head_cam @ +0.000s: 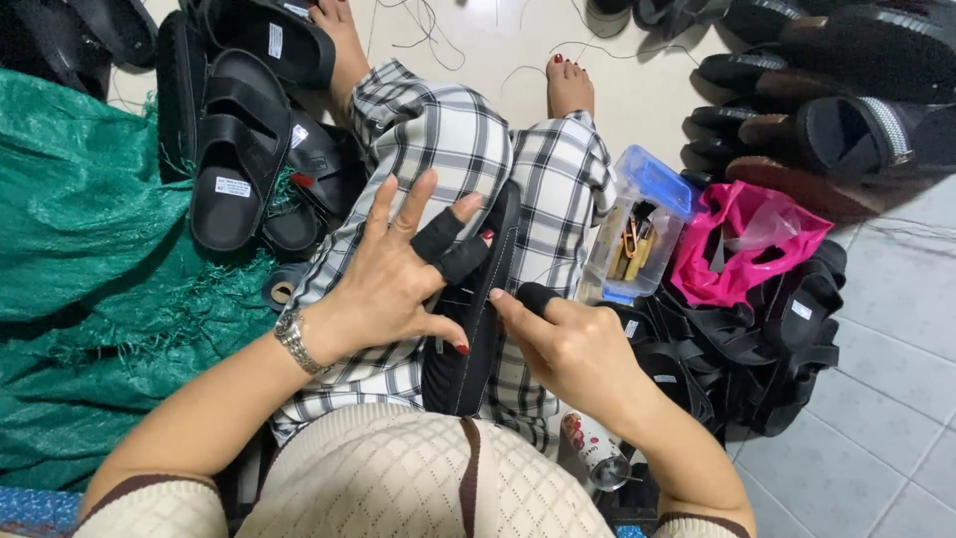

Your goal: Hand-sewing the straps and components of black sandals using a needle and thread.

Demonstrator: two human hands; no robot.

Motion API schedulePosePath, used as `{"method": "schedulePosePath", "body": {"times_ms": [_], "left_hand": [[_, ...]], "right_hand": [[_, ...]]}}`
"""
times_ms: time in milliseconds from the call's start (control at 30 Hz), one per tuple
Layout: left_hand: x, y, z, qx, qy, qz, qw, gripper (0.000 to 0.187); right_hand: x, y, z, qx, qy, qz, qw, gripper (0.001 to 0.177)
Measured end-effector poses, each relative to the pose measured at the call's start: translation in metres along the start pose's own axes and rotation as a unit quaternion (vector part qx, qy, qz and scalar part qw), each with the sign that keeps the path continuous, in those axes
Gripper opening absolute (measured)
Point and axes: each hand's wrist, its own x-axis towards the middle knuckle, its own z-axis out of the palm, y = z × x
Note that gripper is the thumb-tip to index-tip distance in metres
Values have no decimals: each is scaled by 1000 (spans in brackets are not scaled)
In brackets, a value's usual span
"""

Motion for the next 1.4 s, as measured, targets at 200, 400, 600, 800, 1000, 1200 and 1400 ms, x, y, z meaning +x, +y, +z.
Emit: {"method": "schedulePosePath", "body": {"times_ms": [200, 400, 600, 800, 1000, 1200, 1400], "left_hand": [[-33, 18, 4, 11, 188, -22, 982, 32], [-41, 42, 4, -675, 96, -161, 713, 20], [-32, 50, 15, -539, 96, -402, 734, 25], [-24, 51, 6, -531, 43, -414, 738, 27], [-28, 54, 18, -402, 195, -297, 844, 20], [-34, 50, -12, -347, 147, -330, 865, 23], [-15, 58, -7, -350, 169, -277, 879, 11]], "right_hand": [[-17, 1, 8, -69, 32, 9, 997, 30], [-12, 1, 23, -155, 24, 12, 988, 23], [-15, 10, 30, -112, 20, -14, 993, 25], [-33, -13, -8, -199, -9, 25, 980, 42], [-78, 6, -21, -96, -74, 137, 983, 55], [-48, 1, 38, 405, 157, 260, 862, 51], [-43, 25, 67, 393, 200, 151, 885, 25]]}}
